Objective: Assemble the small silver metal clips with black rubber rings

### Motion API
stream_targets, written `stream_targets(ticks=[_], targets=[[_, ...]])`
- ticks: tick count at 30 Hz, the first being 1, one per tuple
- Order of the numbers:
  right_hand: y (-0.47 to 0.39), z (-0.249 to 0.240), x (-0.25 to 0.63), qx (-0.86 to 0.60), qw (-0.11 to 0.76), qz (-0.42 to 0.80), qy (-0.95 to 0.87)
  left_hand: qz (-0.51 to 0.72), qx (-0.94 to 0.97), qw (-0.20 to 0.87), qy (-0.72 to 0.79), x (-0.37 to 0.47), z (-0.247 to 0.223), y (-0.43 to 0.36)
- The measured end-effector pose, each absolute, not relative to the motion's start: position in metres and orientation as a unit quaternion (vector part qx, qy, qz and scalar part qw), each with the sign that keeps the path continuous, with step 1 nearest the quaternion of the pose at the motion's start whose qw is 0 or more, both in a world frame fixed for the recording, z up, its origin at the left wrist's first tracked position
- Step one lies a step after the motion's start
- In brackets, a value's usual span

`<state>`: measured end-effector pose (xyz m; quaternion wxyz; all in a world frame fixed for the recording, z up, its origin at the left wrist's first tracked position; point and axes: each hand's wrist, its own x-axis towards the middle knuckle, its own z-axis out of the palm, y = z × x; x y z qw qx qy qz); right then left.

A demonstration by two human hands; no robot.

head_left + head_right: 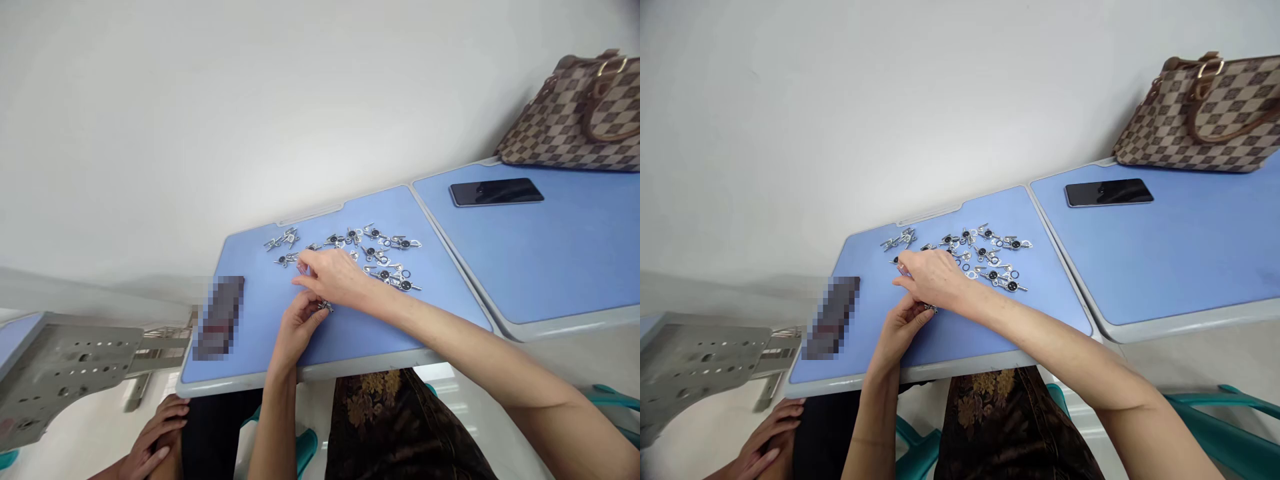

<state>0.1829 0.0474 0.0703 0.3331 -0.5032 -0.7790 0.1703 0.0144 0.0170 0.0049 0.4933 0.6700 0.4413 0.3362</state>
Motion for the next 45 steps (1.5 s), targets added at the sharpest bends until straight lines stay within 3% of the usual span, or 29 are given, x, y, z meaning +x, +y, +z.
stream_targets(ticks=[5,13,21,32,38,45], targets=[[0.045,0.068,0.18,-0.505,0.312,0.147,-0.792,0.343,0.7,0.45,0.437,0.014,0.001,0.014],[0.037,0.071,0.178,-0.511,0.264,0.124,-0.809,0.319,0.798,0.249,0.446,0.024,0.009,0.009],[0.038,0.062,0.194,-0.514,0.296,0.151,-0.791,0.296,0.834,0.146,0.442,0.035,0.005,0.01],[0.037,0.056,0.208,-0.333,0.365,0.243,-0.835,0.31,0.831,0.126,0.444,0.036,0.004,0.01],[0.035,0.039,0.209,-0.375,0.441,0.257,-0.774,0.308,0.832,0.146,0.439,0.036,0.005,0.01],[0.034,0.034,0.203,-0.404,0.461,0.247,-0.751,0.312,0.828,0.154,0.441,0.032,0.005,0.011]])
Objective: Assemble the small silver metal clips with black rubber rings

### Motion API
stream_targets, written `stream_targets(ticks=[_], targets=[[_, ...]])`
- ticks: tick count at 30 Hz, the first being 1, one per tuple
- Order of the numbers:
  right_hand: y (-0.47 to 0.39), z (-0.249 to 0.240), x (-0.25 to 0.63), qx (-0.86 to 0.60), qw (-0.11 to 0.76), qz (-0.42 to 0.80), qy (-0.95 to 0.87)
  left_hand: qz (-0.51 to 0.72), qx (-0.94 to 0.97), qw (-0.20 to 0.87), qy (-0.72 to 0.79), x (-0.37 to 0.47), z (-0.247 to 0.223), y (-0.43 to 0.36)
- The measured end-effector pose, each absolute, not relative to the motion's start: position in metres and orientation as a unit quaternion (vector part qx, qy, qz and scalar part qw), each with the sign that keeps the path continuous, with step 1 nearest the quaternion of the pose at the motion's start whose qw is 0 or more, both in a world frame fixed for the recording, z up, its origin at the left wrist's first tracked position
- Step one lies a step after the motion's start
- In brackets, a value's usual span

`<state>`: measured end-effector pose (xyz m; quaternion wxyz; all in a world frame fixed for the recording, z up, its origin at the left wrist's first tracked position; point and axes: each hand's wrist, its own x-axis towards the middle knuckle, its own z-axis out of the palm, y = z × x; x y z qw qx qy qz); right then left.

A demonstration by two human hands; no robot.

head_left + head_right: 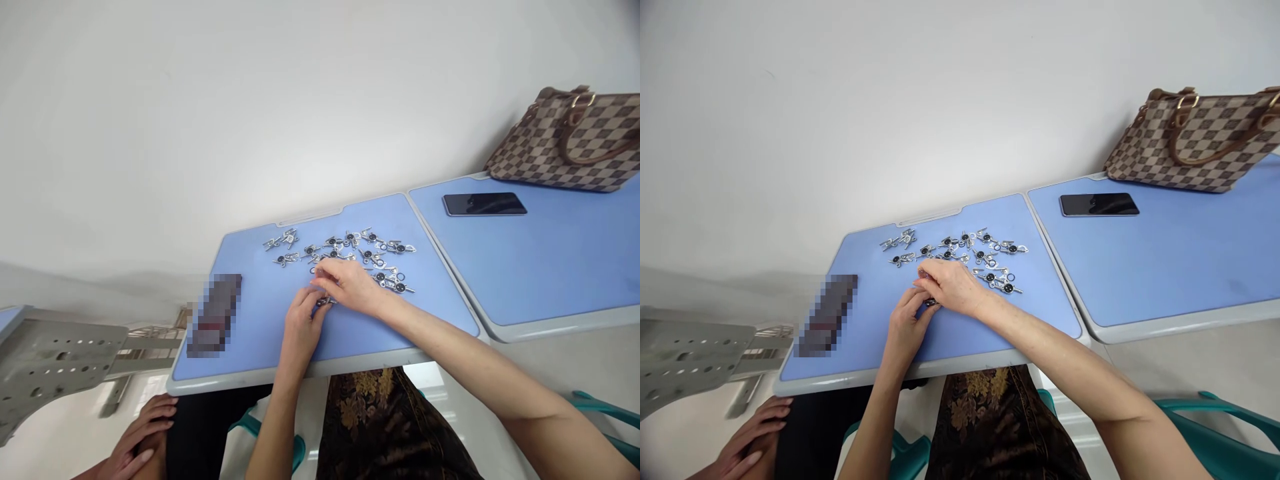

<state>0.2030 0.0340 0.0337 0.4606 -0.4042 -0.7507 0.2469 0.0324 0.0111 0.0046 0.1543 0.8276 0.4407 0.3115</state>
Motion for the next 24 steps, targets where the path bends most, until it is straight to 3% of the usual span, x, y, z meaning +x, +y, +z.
stream_targets(ticks=[13,19,24], targets=[[0.034,0.044,0.198,-0.478,0.404,0.238,-0.743,0.314,0.819,0.164,0.451,0.034,0.007,0.01],[0.034,0.059,0.207,-0.443,0.275,0.133,-0.843,0.317,0.815,0.175,0.452,0.033,0.006,0.01],[0.029,0.078,0.214,-0.43,0.177,0.128,-0.876,0.326,0.812,0.18,0.45,0.034,0.007,0.01]])
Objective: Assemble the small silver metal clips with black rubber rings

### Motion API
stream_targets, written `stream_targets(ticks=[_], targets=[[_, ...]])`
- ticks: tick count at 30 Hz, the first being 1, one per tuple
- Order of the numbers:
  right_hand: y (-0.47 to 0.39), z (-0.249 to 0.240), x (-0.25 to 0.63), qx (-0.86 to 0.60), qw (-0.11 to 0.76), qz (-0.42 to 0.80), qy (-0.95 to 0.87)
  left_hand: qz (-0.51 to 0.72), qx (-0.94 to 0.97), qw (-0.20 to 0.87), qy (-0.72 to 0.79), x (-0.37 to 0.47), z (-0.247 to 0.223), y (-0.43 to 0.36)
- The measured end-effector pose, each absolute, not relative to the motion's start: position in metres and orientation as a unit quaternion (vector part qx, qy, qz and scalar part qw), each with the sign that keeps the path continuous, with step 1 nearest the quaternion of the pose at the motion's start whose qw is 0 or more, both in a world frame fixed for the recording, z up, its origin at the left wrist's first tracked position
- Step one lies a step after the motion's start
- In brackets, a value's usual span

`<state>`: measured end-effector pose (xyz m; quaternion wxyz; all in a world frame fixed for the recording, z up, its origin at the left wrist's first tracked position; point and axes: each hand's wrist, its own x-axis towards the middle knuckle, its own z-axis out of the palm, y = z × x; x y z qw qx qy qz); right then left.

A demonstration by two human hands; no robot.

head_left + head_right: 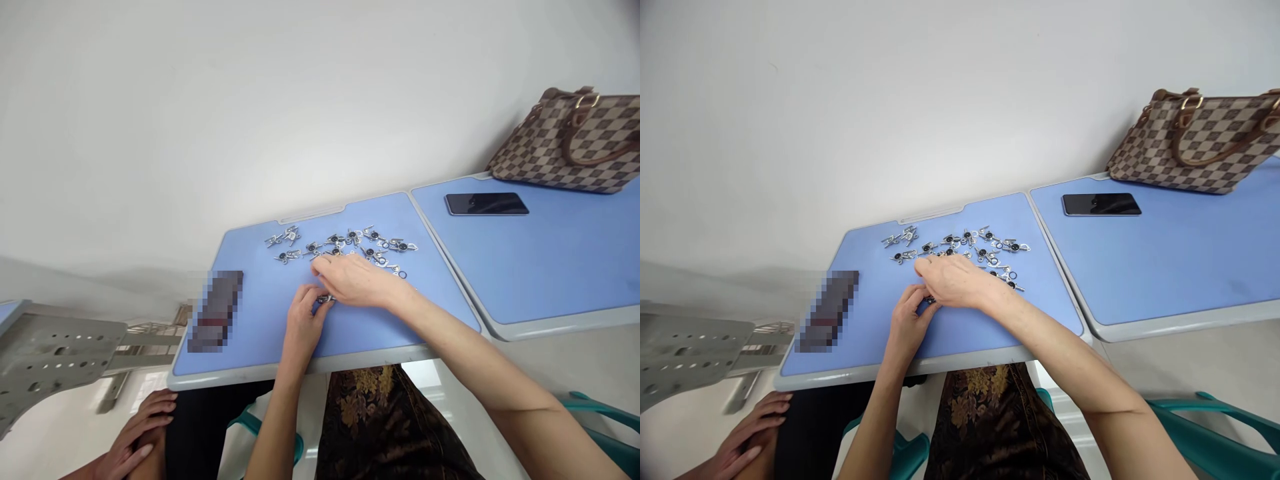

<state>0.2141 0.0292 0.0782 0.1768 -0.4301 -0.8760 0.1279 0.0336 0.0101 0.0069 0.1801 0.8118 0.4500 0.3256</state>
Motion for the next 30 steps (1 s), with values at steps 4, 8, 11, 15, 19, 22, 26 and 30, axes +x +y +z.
stream_targets(ticks=[4,8,11,15,19,22,26,30], targets=[[0.03,0.085,0.213,-0.401,0.158,0.161,-0.888,0.328,0.812,0.177,0.45,0.034,0.007,0.01],[0.03,0.085,0.211,-0.423,0.15,0.13,-0.884,0.326,0.812,0.178,0.45,0.033,0.006,0.01],[0.028,0.084,0.214,-0.448,0.153,0.121,-0.872,0.321,0.813,0.174,0.454,0.032,0.005,0.01],[0.027,0.087,0.214,-0.464,0.131,0.1,-0.87,0.319,0.816,0.161,0.455,0.032,0.004,0.011],[0.029,0.1,0.205,-0.47,0.105,0.084,-0.872,0.32,0.816,0.15,0.458,0.032,0.003,0.01],[0.03,0.111,0.195,-0.474,0.066,0.081,-0.874,0.327,0.812,0.146,0.46,0.031,0.001,0.011],[0.029,0.113,0.19,-0.465,0.06,0.081,-0.879,0.334,0.804,0.156,0.467,0.032,-0.003,0.01],[0.03,0.1,0.203,-0.446,0.15,0.148,-0.87,0.34,0.797,0.18,0.466,0.031,0.0,0.01]])
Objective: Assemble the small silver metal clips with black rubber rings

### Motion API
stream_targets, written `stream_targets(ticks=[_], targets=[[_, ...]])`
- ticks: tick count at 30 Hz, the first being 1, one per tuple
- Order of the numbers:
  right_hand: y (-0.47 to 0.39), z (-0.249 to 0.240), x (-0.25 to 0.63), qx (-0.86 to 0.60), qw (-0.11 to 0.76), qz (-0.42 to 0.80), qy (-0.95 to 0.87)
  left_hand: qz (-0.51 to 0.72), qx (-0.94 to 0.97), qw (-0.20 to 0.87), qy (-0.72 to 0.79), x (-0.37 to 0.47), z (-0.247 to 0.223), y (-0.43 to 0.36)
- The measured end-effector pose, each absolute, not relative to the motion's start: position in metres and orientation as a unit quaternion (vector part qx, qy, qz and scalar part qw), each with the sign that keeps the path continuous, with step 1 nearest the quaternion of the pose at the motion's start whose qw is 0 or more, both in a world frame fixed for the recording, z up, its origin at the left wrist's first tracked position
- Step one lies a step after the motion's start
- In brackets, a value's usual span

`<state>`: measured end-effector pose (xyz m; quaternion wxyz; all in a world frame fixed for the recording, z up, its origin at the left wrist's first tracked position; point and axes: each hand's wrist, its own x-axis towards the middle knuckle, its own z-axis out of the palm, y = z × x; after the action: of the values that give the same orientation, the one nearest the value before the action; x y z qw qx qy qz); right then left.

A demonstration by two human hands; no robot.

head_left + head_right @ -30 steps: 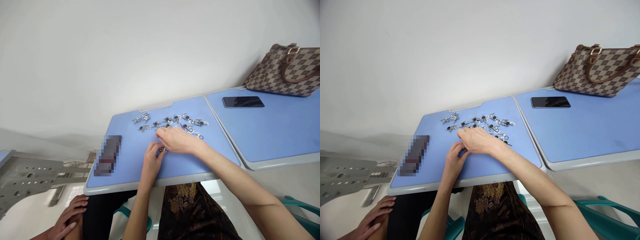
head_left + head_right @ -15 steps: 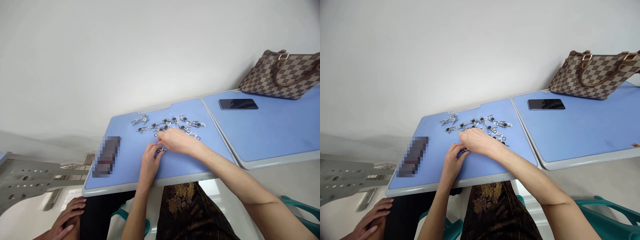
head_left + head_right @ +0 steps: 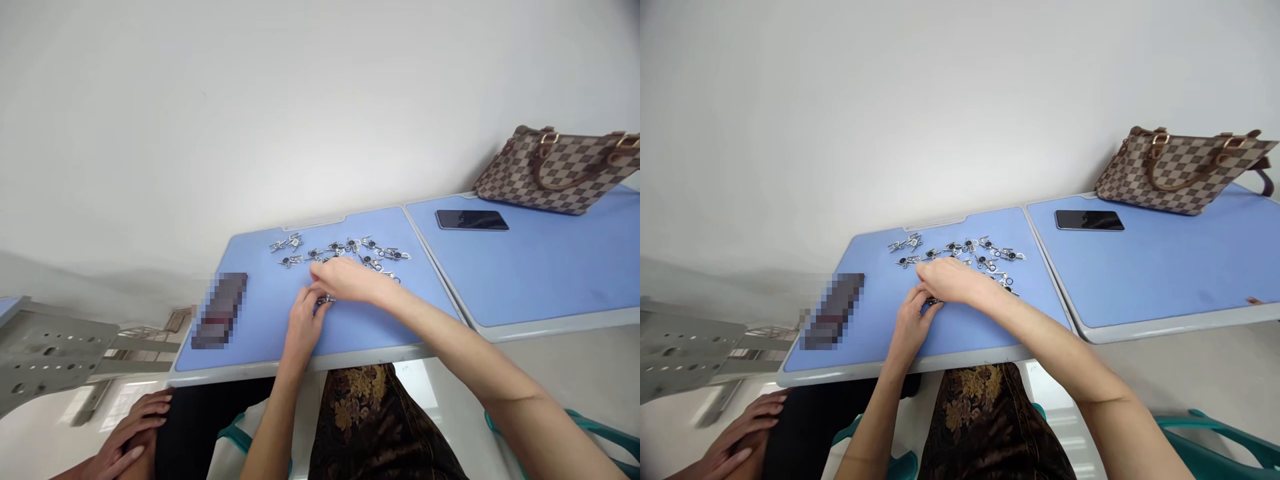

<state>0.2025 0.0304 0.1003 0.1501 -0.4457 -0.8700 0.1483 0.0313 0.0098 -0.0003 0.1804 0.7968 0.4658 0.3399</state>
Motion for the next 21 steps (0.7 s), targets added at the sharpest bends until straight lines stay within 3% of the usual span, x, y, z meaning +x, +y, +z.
stream_targets(ticks=[4,7,9,13,16,21], targets=[[0.034,0.084,0.226,-0.478,0.37,0.367,-0.707,0.364,0.777,0.254,0.447,0.02,0.014,0.013],[0.035,0.069,0.236,-0.422,0.469,0.542,-0.555,0.384,0.766,0.321,0.403,0.007,0.032,0.018],[0.033,0.059,0.234,-0.368,0.468,0.632,-0.497,0.386,0.764,0.35,0.38,0.002,0.046,0.022],[0.021,0.049,0.222,-0.31,0.37,0.744,-0.463,0.353,0.774,0.395,0.347,0.002,0.066,0.028],[0.011,0.049,0.216,-0.28,0.334,0.768,-0.47,0.337,0.776,0.416,0.333,0.009,0.069,0.033],[0.005,0.046,0.217,-0.292,0.368,0.734,-0.491,0.329,0.785,0.402,0.338,0.018,0.062,0.044]])
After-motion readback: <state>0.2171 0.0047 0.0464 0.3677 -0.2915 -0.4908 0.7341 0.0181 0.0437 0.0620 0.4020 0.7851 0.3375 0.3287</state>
